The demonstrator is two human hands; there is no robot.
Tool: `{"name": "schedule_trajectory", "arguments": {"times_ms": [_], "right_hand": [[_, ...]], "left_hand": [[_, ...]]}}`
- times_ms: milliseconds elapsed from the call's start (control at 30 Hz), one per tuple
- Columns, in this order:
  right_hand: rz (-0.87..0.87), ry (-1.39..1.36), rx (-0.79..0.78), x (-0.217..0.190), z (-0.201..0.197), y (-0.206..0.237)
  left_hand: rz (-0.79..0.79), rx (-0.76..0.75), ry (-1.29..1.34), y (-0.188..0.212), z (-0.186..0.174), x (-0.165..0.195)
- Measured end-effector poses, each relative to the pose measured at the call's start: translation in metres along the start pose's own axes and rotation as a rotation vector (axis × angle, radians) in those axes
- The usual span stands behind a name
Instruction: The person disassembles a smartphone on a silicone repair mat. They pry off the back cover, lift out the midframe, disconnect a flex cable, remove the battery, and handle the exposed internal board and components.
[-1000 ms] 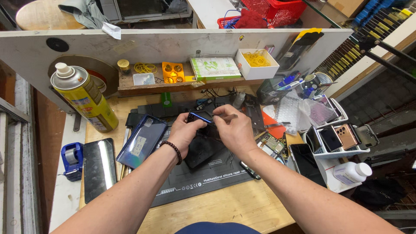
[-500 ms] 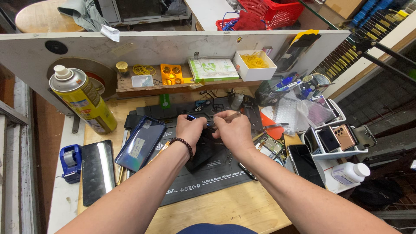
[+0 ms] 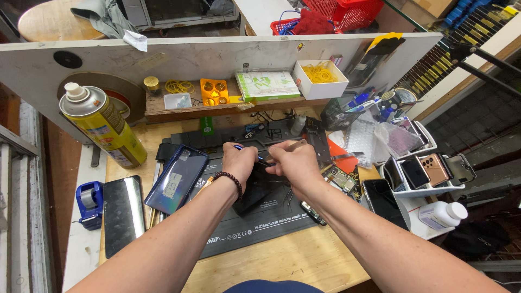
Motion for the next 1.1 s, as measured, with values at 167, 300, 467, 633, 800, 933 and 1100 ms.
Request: {"name": "schedule_trajectory", "arguments": {"times_ms": [167,300,467,633,800,933,1100], "right_hand": [[0.037,-0.02,-0.016,0.003,-0.004,-0.003],[0.071,-0.054,-0.036,0.005,-0.004,-0.004],[0.089,-0.059,-0.039,0.0,-0.002,-0.001],[-0.074,0.147,-0.097,-0.016,0.0,0.016],[-0.255,0.178,-0.117,-0.029,-0.009,0.036],[-0.249,0.187,-0.086,-0.034,-0.034,0.036],[-0.203,0.199,-0.116,-0.033,-0.042,0.033]], "left_hand": [[0.031,-0.005,-0.006,-0.004,0.004,-0.001],[0.013,0.006,-0.038,-0.005,0.003,-0.002],[0.003,0.007,-0.038,-0.003,0.003,0.0],[-0.015,-0.002,-0.054,0.0,0.002,0.004],[-0.013,-0.023,-0.039,0.001,0.002,0.004],[-0.003,-0.021,-0.064,-0.001,0.002,0.004],[-0.027,-0.032,-0.063,-0.001,0.001,0.001]]}}
Point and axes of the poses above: each hand's wrist, its own y-axis away from the middle knuckle, its own z-axis out of the palm, x = y × z, the point moved 7 cm from there along -y, towards the middle knuckle, and after that the axes turned 4 degrees about -z, right-handed, at the moved point
